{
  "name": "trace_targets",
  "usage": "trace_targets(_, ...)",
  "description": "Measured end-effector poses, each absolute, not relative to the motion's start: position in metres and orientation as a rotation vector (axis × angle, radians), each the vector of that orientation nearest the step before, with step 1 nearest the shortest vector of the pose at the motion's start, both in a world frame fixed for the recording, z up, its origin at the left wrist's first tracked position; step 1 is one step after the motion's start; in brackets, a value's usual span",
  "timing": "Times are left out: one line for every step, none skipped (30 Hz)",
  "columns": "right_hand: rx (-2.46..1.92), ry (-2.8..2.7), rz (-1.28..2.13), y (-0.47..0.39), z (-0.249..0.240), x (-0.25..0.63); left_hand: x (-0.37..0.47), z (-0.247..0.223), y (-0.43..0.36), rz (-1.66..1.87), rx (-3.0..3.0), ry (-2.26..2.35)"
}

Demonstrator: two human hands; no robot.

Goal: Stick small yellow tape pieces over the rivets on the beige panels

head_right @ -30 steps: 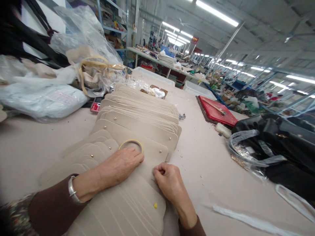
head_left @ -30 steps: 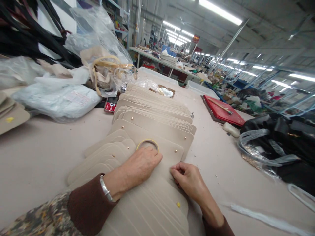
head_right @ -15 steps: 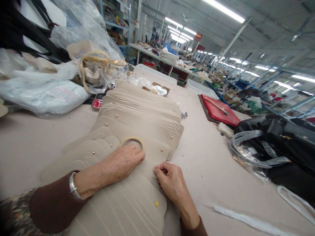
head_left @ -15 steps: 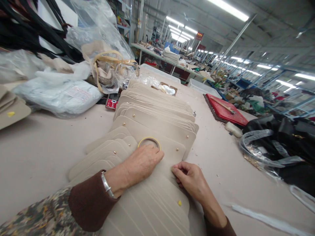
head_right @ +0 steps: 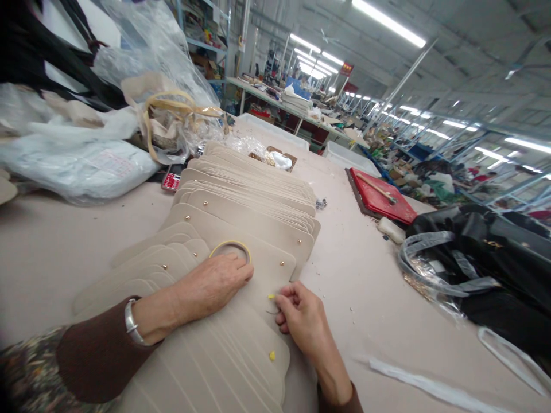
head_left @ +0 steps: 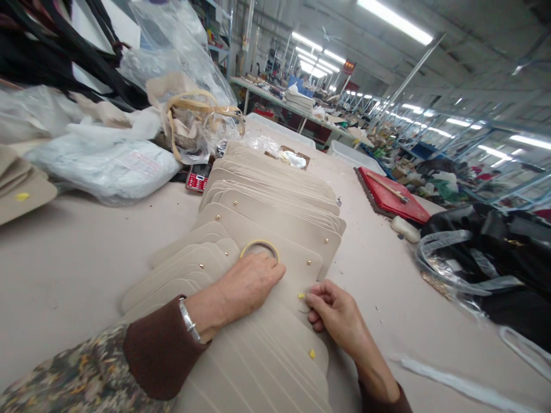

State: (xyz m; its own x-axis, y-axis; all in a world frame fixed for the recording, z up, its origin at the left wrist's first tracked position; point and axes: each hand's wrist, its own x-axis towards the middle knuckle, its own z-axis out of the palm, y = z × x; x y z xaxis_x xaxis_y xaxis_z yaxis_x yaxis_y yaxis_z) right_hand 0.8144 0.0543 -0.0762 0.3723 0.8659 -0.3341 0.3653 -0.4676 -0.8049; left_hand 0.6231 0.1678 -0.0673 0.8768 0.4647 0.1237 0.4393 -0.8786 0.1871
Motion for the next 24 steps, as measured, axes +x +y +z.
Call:
trace_targets(-1.987,-1.06,1.059,0.052,-0.076,0.815,0.623,-0.067,0.168,0.251,2.895,0.695)
trace_targets(-1.987,-1.107,1.048,0.051,-0.076,0.815,0.623,-0.068,0.168,0.257,2.897,0.691)
trace_targets(-2.005,-1.182,0.989,0.049,-0.075,0.814,0.623,-0.068,0.168,0.262,2.898,0.687)
trace_targets(-2.029,-1.261,0.896,0.049,-0.074,0.813,0.623,-0.069,0.168,0.266,2.899,0.689)
trace_targets(-2.051,-1.332,0.792,0.048,-0.074,0.811,0.623,-0.069,0.168,0.268,2.898,0.692)
trace_targets(-2.068,-1.387,0.696,0.049,-0.073,0.808,0.622,-0.07,0.168,0.268,2.896,0.698)
trace_targets(-2.075,-1.424,0.624,0.049,-0.072,0.806,0.622,-0.07,0.168,0.265,2.893,0.7)
trace_targets(-2.077,-1.443,0.579,0.05,-0.072,0.804,0.622,-0.07,0.168,0.26,2.891,0.698)
trace_targets(-2.076,-1.453,0.552,0.051,-0.073,0.802,0.623,-0.07,0.168,0.255,2.89,0.694)
trace_targets(-2.078,-1.46,0.54,0.053,-0.073,0.801,0.623,-0.069,0.168,0.255,2.891,0.693)
trace_targets(-2.081,-1.466,0.531,0.054,-0.074,0.8,0.623,-0.067,0.167,0.261,2.891,0.697)
trace_targets(-2.086,-1.474,0.52,0.056,-0.074,0.799,0.624,-0.066,0.166,0.276,2.891,0.707)
trace_targets(-2.091,-1.484,0.506,0.058,-0.074,0.798,0.624,-0.063,0.166,0.298,2.888,0.715)
trace_targets(-2.096,-1.496,0.491,0.06,-0.074,0.797,0.624,-0.061,0.165,0.331,2.883,0.72)
trace_targets(-2.098,-1.505,0.479,0.061,-0.073,0.796,0.625,-0.059,0.164,0.373,2.873,0.715)
trace_targets(-2.102,-1.506,0.474,0.062,-0.072,0.795,0.625,-0.058,0.164,0.419,2.861,0.701)
trace_targets(-2.107,-1.5,0.492,0.063,-0.07,0.795,0.625,-0.057,0.163,0.466,2.845,0.682)
trace_targets(-2.109,-1.49,0.538,0.062,-0.068,0.795,0.626,-0.057,0.162,0.511,2.824,0.656)
trace_targets(-2.107,-1.476,0.605,0.062,-0.066,0.795,0.626,-0.058,0.162,0.56,2.795,0.621)
trace_targets(-2.099,-1.461,0.688,0.06,-0.065,0.797,0.626,-0.06,0.161,0.613,2.757,0.574)
trace_targets(-2.083,-1.453,0.773,0.059,-0.064,0.798,0.626,-0.061,0.161,0.667,2.709,0.521)
trace_targets(-2.056,-1.456,0.85,0.057,-0.063,0.8,0.627,-0.063,0.16,0.725,2.657,0.47)
trace_targets(-2.02,-1.457,0.899,0.055,-0.063,0.803,0.627,-0.065,0.159,0.778,2.604,0.43)
trace_targets(-1.976,-1.445,0.911,0.054,-0.064,0.805,0.628,-0.066,0.158,0.815,2.56,0.405)
